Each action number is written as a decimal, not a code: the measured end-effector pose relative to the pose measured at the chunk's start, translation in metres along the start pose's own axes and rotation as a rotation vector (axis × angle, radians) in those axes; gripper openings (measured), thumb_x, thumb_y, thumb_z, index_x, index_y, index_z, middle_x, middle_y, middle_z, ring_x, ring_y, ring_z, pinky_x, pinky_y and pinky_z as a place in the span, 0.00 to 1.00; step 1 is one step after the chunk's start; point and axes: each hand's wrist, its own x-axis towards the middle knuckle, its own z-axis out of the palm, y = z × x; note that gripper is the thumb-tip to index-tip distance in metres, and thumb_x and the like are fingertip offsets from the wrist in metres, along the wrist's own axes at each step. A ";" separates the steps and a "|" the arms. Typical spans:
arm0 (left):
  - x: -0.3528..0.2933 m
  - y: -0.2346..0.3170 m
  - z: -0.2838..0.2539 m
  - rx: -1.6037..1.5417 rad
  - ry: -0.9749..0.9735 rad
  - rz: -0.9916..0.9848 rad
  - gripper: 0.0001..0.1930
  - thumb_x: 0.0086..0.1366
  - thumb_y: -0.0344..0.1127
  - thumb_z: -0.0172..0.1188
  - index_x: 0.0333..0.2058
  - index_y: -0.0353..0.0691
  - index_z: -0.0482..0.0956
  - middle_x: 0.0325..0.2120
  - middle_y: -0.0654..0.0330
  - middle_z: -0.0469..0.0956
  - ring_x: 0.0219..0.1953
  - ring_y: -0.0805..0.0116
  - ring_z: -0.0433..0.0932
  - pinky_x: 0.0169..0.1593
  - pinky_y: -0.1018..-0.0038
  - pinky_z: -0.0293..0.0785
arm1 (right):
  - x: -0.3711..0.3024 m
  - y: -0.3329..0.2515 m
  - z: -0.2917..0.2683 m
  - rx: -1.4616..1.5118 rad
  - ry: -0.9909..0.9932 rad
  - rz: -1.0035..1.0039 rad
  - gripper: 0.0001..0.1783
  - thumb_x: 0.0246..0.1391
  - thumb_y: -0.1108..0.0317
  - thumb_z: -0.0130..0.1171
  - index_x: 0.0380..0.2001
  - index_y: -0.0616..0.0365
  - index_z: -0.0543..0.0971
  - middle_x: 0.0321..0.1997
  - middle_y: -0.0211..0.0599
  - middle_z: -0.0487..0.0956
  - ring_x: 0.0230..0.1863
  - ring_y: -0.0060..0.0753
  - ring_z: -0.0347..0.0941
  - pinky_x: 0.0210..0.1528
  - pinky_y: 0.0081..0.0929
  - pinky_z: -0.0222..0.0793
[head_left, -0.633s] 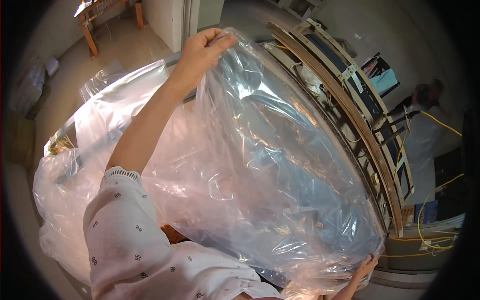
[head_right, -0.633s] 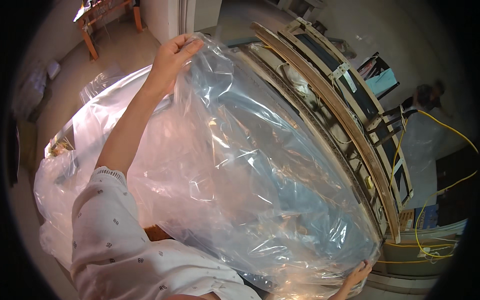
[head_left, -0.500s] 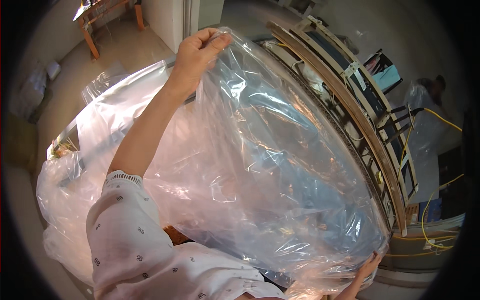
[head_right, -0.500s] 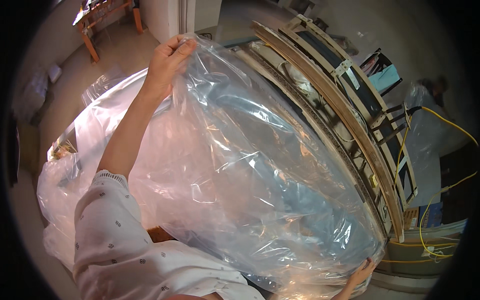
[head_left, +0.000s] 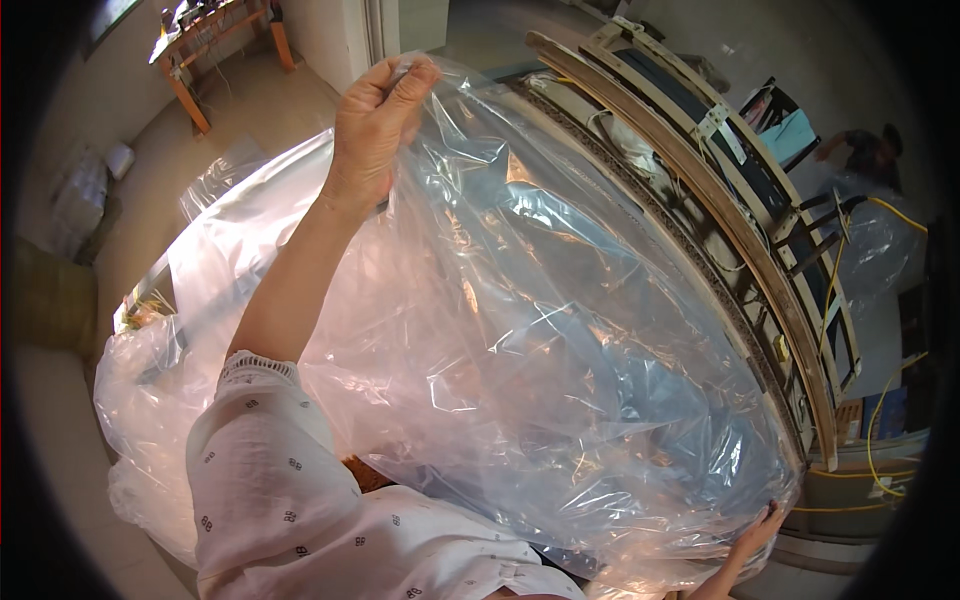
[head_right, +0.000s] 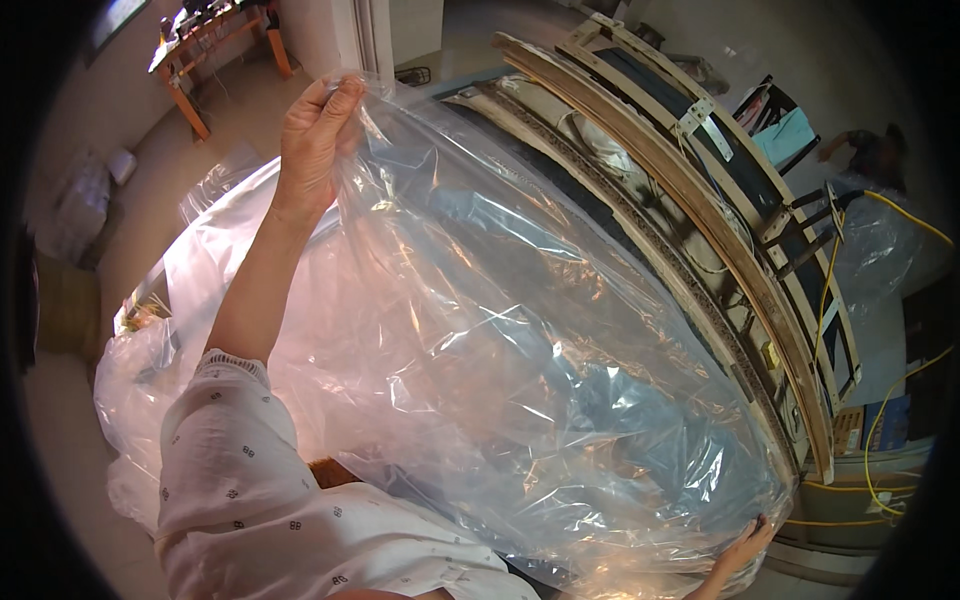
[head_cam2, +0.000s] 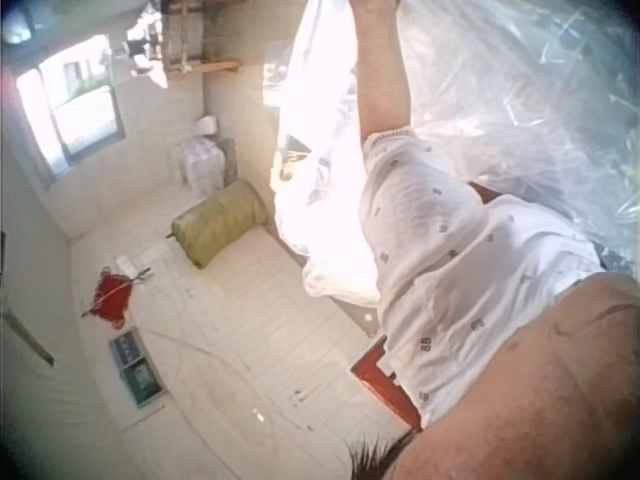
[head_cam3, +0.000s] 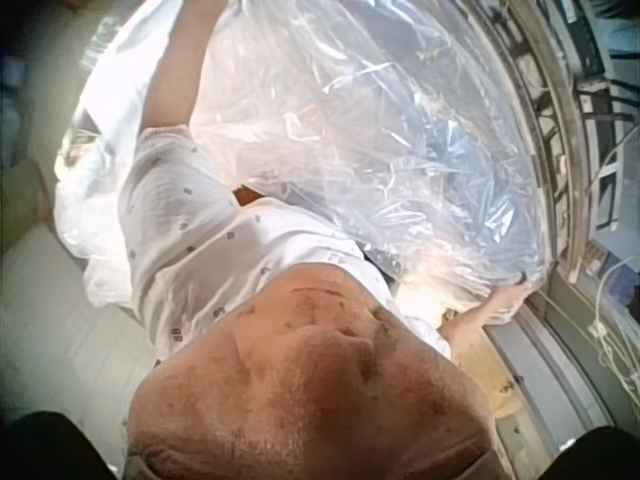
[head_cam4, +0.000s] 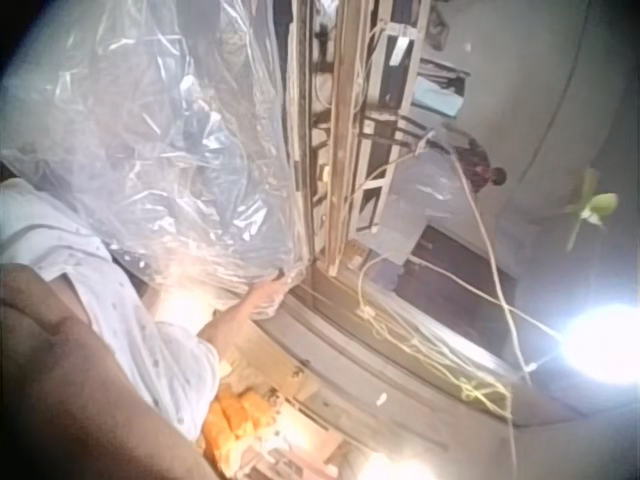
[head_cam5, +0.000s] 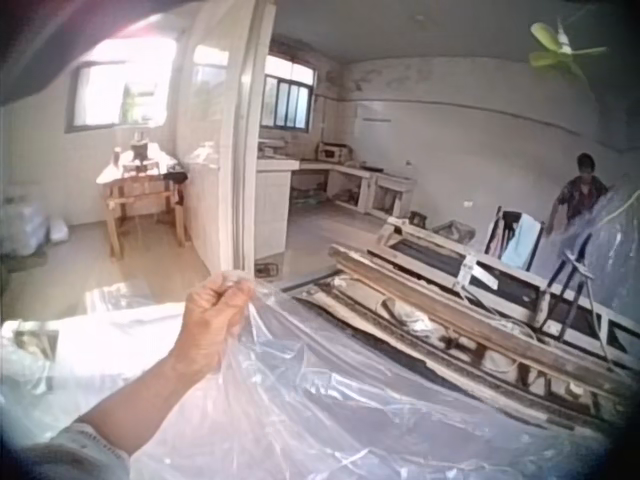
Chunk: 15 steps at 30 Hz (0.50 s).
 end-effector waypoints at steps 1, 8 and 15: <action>0.000 0.000 0.000 0.005 -0.003 0.018 0.08 0.59 0.39 0.58 0.33 0.40 0.77 0.17 0.76 0.65 0.16 0.87 0.54 0.18 0.85 0.48 | 0.001 0.003 0.001 -0.003 0.003 -0.005 0.13 0.55 0.69 0.45 0.40 0.68 0.68 0.41 0.48 0.68 0.44 0.46 0.64 0.49 0.35 0.57; -0.011 0.012 0.005 0.086 -0.203 0.045 0.12 0.56 0.37 0.60 0.38 0.41 0.75 0.26 0.71 0.69 0.27 0.85 0.64 0.29 0.87 0.60 | 0.004 -0.009 -0.002 0.004 -0.040 0.055 0.15 0.56 0.68 0.44 0.43 0.67 0.67 0.43 0.49 0.67 0.45 0.46 0.64 0.50 0.36 0.57; -0.042 0.040 0.006 0.132 -0.250 0.019 0.14 0.56 0.31 0.58 0.41 0.38 0.71 0.32 0.67 0.71 0.36 0.82 0.68 0.41 0.86 0.66 | 0.014 -0.005 -0.009 -0.080 -0.135 0.036 0.17 0.58 0.65 0.41 0.45 0.66 0.67 0.44 0.50 0.67 0.48 0.48 0.63 0.51 0.37 0.56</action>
